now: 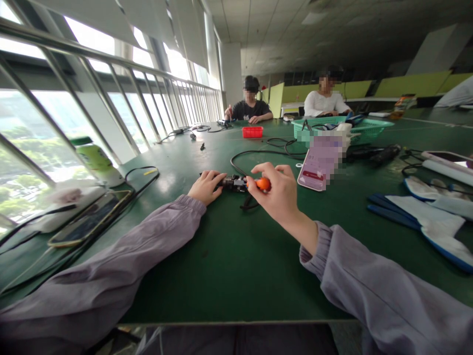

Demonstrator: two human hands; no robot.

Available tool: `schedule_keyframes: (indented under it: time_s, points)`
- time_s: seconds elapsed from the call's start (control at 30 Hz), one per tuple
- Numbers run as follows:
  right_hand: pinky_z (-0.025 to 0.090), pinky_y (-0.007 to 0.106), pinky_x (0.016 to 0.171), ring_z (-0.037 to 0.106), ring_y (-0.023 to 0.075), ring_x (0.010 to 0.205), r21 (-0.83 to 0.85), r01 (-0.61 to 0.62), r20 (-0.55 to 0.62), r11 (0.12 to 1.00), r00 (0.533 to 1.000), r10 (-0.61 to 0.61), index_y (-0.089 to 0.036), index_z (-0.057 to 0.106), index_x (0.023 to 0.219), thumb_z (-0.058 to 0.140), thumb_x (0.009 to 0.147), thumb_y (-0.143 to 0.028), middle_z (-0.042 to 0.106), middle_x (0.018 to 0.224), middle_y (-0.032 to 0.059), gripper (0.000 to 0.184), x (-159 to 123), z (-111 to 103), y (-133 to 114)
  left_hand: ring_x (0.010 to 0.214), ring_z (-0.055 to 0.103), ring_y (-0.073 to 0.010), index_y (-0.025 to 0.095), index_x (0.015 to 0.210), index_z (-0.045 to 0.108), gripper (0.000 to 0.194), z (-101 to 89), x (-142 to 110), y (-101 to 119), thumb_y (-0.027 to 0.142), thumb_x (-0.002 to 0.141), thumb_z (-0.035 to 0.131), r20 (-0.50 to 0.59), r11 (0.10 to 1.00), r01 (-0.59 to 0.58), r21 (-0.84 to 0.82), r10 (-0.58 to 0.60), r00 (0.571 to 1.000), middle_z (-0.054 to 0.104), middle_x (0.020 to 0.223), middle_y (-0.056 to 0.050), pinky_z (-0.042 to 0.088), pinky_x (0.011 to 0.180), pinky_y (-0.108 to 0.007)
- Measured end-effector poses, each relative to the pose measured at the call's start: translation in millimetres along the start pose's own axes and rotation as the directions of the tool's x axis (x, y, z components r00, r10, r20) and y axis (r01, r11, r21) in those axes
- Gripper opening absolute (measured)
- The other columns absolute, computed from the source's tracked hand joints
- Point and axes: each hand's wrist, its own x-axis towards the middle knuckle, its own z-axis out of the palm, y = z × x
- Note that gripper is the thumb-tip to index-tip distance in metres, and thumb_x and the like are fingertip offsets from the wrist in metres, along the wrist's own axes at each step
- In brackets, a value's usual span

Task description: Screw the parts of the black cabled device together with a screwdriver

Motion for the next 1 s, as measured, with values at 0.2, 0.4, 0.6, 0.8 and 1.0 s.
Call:
schedule_keyframes:
  time_s: [0.2,0.4,0.6,0.8,1.0]
  points:
    - [0.045,0.035,0.073,0.054,0.0178,0.071,0.067,0.02,-0.019,0.998,1.0,-0.018,-0.021,0.053,0.104,0.059,0.073,-0.021,0.06,0.078,0.0017,0.032,0.3,-0.7,-0.6,0.113,0.041,-0.0244,0.021,0.129,0.047,0.045,0.2,-0.4,-0.4,0.029,0.085,0.049,-0.008,1.0,-0.015,-0.003,0.015,1.0,0.05,0.122,-0.009,0.044,0.095,-0.039]
    - [0.044,0.034,0.071,0.053,0.0176,0.065,-0.005,0.013,0.003,1.0,1.0,-0.013,-0.024,0.056,0.085,0.061,0.075,-0.029,0.053,0.057,-0.0029,0.012,0.3,-0.1,0.1,0.112,0.041,-0.0245,0.022,0.128,0.047,0.041,0.0,0.5,-0.2,0.03,0.088,0.046,0.001,1.0,-0.004,0.017,0.004,1.0,0.051,0.121,-0.008,0.044,0.094,-0.038]
    - [0.045,0.034,0.073,0.055,0.0181,0.071,0.019,0.067,0.006,0.998,0.998,-0.067,-0.022,0.054,0.098,0.059,0.074,-0.023,0.061,0.074,0.0005,0.024,0.1,-0.2,-1.0,0.112,0.041,-0.024,0.022,0.129,0.046,0.04,2.3,0.8,-0.7,0.03,0.09,0.044,-0.007,0.999,-0.005,0.032,0.005,1.0,0.051,0.122,-0.008,0.043,0.094,-0.037]
    - [0.045,0.034,0.071,0.053,0.018,0.067,0.013,0.018,0.005,1.0,1.0,-0.018,-0.023,0.055,0.094,0.06,0.074,-0.027,0.056,0.064,-0.0014,0.021,0.0,-0.1,-1.7,0.112,0.041,-0.024,0.022,0.129,0.047,0.04,3.0,0.2,-0.7,0.028,0.09,0.043,-0.007,0.999,0.0,0.032,0.0,1.0,0.051,0.122,-0.008,0.043,0.094,-0.037]
    - [0.045,0.034,0.071,0.053,0.0176,0.066,0.019,0.023,0.009,1.0,1.0,-0.023,-0.023,0.056,0.09,0.06,0.074,-0.027,0.056,0.063,-0.0018,0.017,0.5,-0.6,-1.9,0.112,0.04,-0.0238,0.021,0.129,0.046,0.04,2.0,0.2,-1.2,0.027,0.09,0.042,0.003,1.0,-0.002,0.029,0.002,1.0,0.051,0.122,-0.008,0.043,0.095,-0.037]
